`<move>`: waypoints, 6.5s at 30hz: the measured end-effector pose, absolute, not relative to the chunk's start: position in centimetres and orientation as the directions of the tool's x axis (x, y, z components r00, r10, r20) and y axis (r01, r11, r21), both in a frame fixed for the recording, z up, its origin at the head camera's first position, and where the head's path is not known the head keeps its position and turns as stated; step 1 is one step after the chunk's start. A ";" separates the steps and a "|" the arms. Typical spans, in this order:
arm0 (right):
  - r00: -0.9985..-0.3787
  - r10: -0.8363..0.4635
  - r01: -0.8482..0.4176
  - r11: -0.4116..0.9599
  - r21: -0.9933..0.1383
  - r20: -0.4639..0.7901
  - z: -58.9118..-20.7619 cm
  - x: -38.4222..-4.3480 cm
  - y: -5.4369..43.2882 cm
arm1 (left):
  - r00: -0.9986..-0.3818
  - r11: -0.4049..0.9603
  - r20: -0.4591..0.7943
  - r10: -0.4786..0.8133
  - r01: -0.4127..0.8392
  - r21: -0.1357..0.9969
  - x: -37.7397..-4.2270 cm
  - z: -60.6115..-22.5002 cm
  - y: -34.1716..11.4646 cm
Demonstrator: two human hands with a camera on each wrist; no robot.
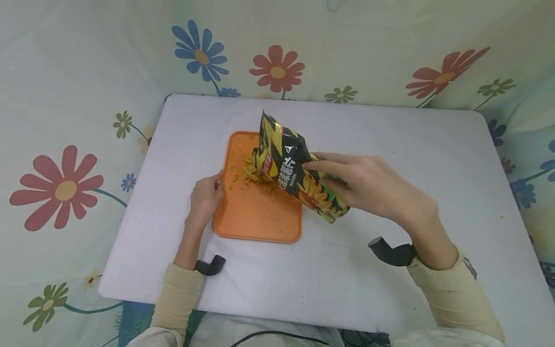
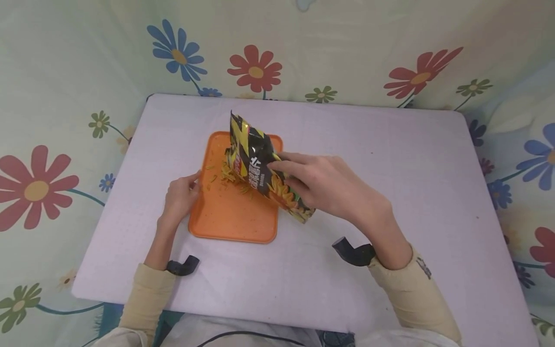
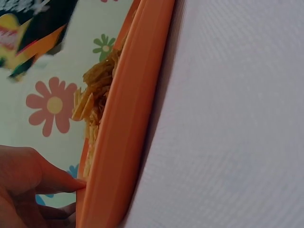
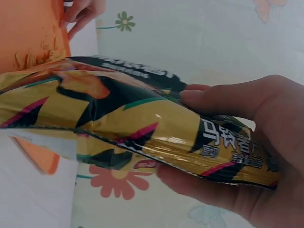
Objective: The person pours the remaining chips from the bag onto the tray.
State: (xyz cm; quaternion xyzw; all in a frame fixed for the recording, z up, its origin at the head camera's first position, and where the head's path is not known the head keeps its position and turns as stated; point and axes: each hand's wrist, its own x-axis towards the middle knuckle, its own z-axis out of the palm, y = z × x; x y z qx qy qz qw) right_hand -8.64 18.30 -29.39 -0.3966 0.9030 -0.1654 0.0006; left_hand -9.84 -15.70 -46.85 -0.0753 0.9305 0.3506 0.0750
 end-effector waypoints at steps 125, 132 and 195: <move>-0.976 -0.090 -0.147 0.944 -0.294 0.201 -35.9 -7.3 30.9 | -0.979 0.725 -0.184 -0.085 -0.188 0.663 -10.0 -46.9 -15.9; -0.973 -0.135 -0.170 0.968 -0.185 0.188 -35.7 -8.3 30.1 | -0.975 0.722 -0.205 -0.088 -0.204 0.661 -10.0 -46.8 -15.7; -0.890 -0.445 -0.391 0.857 -0.335 -0.099 -36.7 -10.1 25.7 | -0.969 0.697 -0.225 -0.104 -0.233 0.678 -10.3 -46.6 -15.6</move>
